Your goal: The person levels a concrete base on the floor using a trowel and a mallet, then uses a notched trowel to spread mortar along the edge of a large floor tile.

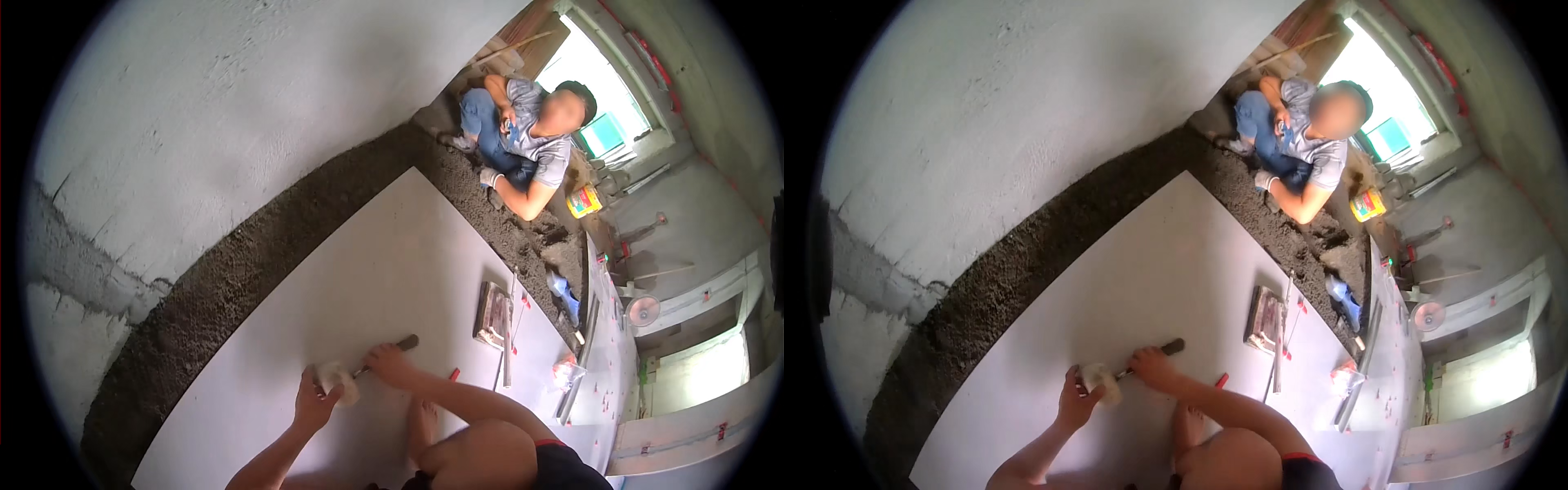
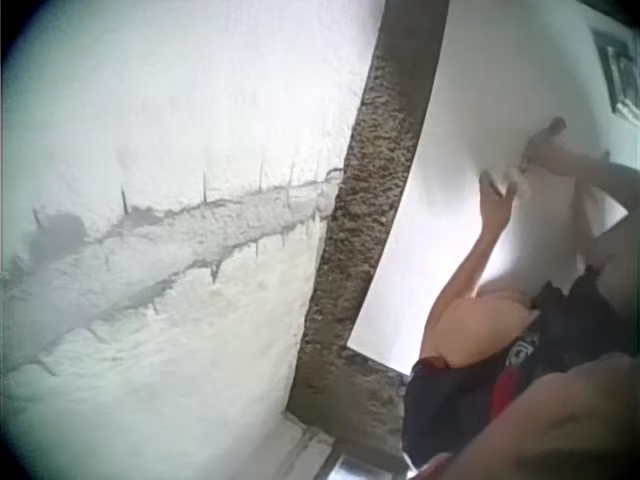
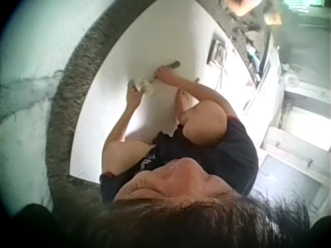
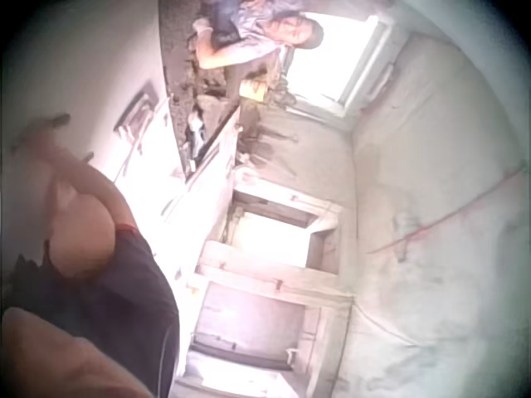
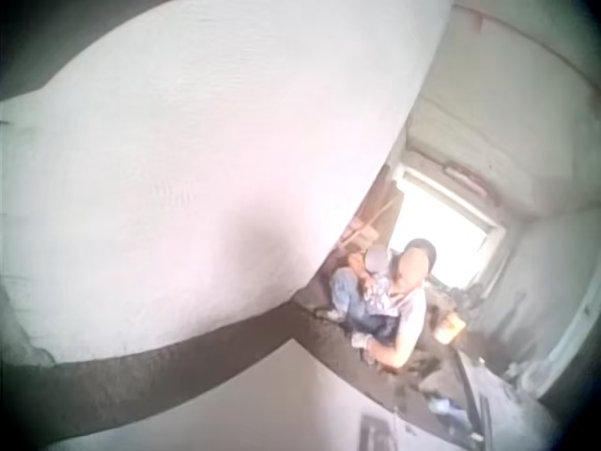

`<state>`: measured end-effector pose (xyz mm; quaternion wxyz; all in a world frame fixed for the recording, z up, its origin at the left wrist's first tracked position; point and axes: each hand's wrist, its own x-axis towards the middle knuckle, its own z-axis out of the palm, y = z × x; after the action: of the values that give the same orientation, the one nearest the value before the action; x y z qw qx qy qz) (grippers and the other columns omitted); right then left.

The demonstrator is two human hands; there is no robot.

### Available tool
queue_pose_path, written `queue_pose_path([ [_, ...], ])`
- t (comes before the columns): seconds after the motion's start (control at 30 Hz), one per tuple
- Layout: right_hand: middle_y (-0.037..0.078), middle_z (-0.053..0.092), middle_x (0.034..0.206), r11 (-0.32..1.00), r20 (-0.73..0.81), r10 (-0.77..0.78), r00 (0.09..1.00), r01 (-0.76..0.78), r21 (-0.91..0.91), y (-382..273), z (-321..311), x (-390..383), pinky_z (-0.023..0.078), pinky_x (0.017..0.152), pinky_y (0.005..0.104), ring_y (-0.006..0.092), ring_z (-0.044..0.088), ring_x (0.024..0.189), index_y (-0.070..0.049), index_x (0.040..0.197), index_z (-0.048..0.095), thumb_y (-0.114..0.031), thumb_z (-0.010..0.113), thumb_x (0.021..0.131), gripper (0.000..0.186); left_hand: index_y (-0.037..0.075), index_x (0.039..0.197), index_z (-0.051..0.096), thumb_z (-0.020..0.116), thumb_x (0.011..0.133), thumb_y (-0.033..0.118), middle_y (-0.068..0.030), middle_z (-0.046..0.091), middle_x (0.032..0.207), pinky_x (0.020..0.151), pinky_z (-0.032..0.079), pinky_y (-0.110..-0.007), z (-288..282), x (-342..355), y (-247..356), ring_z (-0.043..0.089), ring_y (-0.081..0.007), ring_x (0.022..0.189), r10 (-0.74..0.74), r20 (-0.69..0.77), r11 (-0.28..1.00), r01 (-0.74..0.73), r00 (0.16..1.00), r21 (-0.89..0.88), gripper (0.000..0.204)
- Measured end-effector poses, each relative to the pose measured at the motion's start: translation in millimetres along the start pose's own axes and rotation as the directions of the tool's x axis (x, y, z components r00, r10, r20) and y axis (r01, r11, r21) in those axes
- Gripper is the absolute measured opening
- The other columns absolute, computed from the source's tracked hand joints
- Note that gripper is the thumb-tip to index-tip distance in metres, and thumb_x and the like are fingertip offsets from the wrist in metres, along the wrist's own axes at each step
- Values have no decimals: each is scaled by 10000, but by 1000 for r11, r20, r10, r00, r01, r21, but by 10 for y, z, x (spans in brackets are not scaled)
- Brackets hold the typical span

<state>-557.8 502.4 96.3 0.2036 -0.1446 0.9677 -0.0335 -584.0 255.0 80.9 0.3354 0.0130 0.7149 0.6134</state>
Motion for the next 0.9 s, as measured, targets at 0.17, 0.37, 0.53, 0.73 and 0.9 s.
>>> queue_pose_path([
  [0.17,137,561,1048,920,76,348,935,-356,166,298,-104,-583,505,792,448,355,595,929,-111,1048,594,-264,525,913,216,-55,1312,421,604,834,200,-254,511,1243,1009,394,-470,243,-503,-505,496,-381,1163,541,161,705,-549,826,449,572],
  [0.37,188,594,987,615,-84,783,616,-746,257,514,-459,-1402,455,813,470,388,576,960,-47,978,597,-291,592,881,262,-48,1227,518,502,829,118,-240,499,1291,1057,339,-474,876,-948,-906,444,-410,1235,307,817,564,-785,487,256,432],
  [0.53,182,579,996,505,-98,863,495,-848,161,778,-643,-1825,456,823,461,379,566,976,-48,970,609,-285,574,884,255,-9,1266,507,505,836,124,-216,448,1357,1089,278,-502,1017,-1039,-1052,358,-380,1311,517,753,288,-912,406,294,451],
  [0.73,174,581,945,782,-88,621,779,-624,-7,1002,-653,-1862,458,790,460,362,573,969,-33,915,591,-232,589,877,203,25,1288,500,632,732,300,-207,421,1395,1119,227,-503,740,265,-634,351,-362,1325,495,649,378,-816,577,437,634],
  [0.9,46,548,1020,890,132,457,880,-452,-67,808,-492,-1485,517,646,402,258,625,871,-129,990,590,-229,610,846,176,-55,1391,344,711,778,304,-285,252,1482,1136,148,-538,-230,1004,143,189,-419,1401,688,218,307,-550,692,776,799],
])
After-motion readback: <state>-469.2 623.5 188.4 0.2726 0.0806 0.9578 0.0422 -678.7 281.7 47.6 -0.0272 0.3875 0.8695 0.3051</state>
